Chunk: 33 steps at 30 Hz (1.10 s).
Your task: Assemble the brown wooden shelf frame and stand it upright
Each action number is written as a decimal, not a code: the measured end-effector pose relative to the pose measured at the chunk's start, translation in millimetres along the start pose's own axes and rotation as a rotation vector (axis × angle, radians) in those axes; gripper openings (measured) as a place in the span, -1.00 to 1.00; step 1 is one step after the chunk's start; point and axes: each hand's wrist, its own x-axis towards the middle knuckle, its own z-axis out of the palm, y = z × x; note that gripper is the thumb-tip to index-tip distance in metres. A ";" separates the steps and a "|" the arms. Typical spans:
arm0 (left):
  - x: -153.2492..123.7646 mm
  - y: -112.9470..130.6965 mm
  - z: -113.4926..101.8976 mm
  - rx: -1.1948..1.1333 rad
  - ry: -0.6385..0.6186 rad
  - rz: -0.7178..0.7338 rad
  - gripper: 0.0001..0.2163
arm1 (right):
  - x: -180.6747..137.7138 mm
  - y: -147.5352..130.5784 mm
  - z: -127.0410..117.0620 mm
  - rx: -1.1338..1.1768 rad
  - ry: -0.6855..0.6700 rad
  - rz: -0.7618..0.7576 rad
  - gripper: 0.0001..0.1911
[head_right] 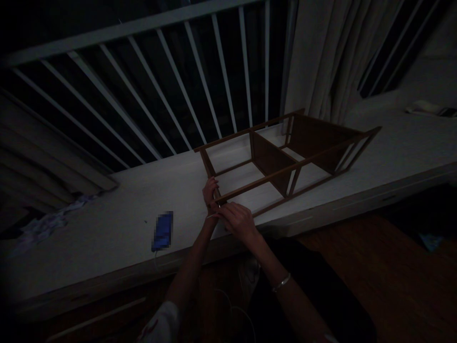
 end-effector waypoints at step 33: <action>-1.2 2.2 0.8 0.012 0.016 0.024 -0.28 | 7.0 -12.4 0.5 0.368 0.239 0.375 -0.88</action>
